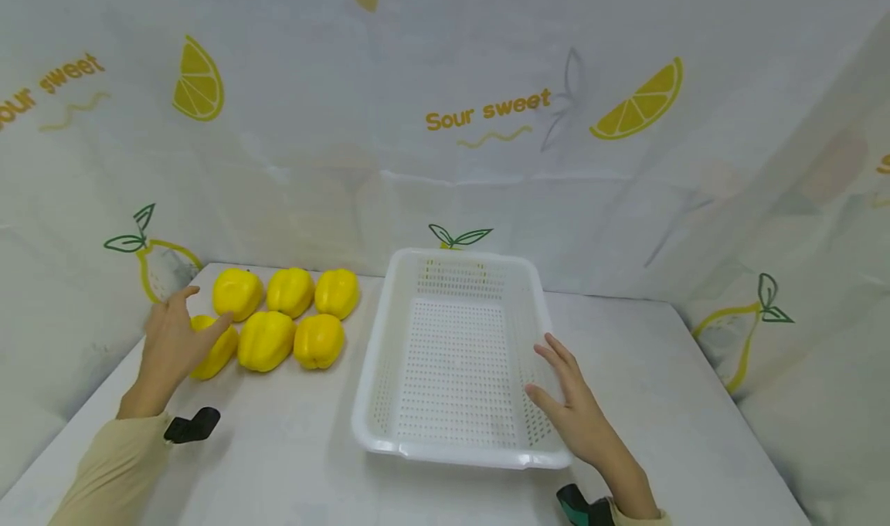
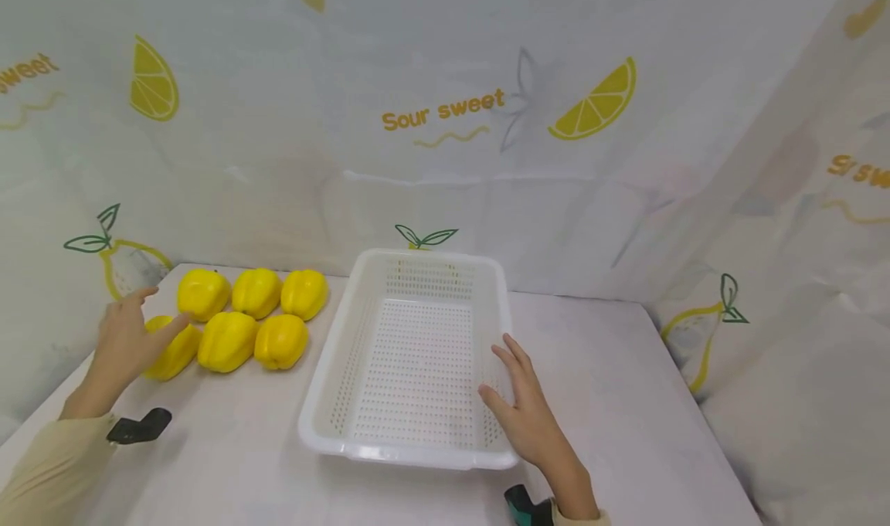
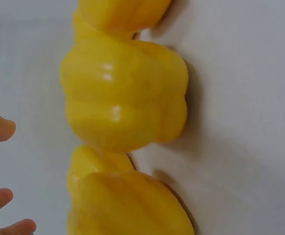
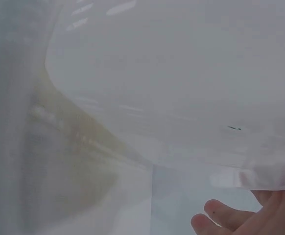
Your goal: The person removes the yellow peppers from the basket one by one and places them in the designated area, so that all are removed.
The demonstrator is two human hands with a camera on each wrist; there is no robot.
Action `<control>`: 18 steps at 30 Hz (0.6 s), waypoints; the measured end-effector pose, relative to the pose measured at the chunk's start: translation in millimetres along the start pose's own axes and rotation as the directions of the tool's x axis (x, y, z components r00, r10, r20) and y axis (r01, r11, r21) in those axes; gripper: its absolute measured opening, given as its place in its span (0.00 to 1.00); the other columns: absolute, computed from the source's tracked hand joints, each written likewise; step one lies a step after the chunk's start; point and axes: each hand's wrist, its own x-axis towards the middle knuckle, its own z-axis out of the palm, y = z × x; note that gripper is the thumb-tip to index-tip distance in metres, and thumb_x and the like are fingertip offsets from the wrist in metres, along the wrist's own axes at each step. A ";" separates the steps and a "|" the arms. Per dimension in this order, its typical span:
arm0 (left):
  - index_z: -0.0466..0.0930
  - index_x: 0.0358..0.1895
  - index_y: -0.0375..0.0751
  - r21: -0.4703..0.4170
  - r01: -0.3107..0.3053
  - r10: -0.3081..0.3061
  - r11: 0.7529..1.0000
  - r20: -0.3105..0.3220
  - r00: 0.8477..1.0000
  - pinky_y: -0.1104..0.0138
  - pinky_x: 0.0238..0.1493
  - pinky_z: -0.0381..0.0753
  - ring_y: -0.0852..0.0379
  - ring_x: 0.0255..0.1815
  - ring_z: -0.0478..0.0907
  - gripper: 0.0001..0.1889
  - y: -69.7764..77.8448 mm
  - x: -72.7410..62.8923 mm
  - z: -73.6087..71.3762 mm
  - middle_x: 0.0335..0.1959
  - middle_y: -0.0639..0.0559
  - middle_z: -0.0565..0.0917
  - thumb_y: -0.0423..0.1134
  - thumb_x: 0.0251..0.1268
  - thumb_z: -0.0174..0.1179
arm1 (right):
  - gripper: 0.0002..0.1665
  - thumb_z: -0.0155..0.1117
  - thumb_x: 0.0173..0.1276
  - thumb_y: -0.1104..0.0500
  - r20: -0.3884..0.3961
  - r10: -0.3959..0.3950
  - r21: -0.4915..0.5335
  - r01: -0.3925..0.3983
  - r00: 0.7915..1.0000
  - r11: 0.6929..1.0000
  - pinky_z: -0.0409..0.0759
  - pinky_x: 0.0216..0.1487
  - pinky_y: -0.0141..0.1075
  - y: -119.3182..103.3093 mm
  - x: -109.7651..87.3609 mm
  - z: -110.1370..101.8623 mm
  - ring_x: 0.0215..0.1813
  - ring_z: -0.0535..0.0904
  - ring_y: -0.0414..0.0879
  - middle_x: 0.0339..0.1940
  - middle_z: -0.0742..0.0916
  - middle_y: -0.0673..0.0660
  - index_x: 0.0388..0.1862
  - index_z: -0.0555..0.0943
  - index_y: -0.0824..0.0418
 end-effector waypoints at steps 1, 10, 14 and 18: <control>0.51 0.73 0.24 0.001 -0.009 0.009 1.000 -0.002 1.000 0.31 0.57 0.62 0.21 0.62 0.55 0.43 4.1 0.8 0.0 0.67 0.14 0.55 0.55 0.71 0.54 | 0.37 0.58 0.74 0.55 0.003 0.001 -0.012 -0.001 1.000 1.000 0.52 0.67 0.75 -0.8 0.4 0.3 0.78 0.46 0.74 0.81 0.51 0.67 0.76 0.59 0.66; 0.53 0.76 0.32 -0.058 -0.132 0.135 0.990 0.048 0.990 0.28 0.64 0.56 0.22 0.71 0.53 0.39 49.6 7.9 3.5 0.75 0.24 0.52 0.56 0.73 0.51 | 0.43 0.59 0.73 0.49 0.047 0.002 -0.102 0.003 0.999 0.995 0.54 0.65 0.76 -8.4 3.4 -6.1 0.78 0.47 0.74 0.81 0.52 0.67 0.78 0.56 0.65; 0.55 0.76 0.34 -0.046 -0.187 0.189 0.981 0.062 0.980 0.28 0.66 0.55 0.24 0.74 0.50 0.37 69.0 12.4 11.6 0.77 0.25 0.50 0.53 0.72 0.52 | 0.45 0.62 0.71 0.46 0.062 0.010 -0.130 -0.002 0.998 0.991 0.56 0.62 0.78 -12.2 4.6 -15.0 0.77 0.48 0.76 0.81 0.51 0.68 0.78 0.56 0.63; 0.56 0.76 0.35 -0.017 -0.236 0.237 0.972 0.078 0.968 0.30 0.68 0.56 0.24 0.75 0.50 0.37 87.8 15.3 19.2 0.77 0.26 0.50 0.51 0.72 0.54 | 0.45 0.63 0.70 0.45 0.060 0.017 -0.171 -0.006 0.998 0.985 0.57 0.60 0.80 -9.9 8.2 -25.3 0.77 0.49 0.76 0.81 0.52 0.69 0.78 0.57 0.62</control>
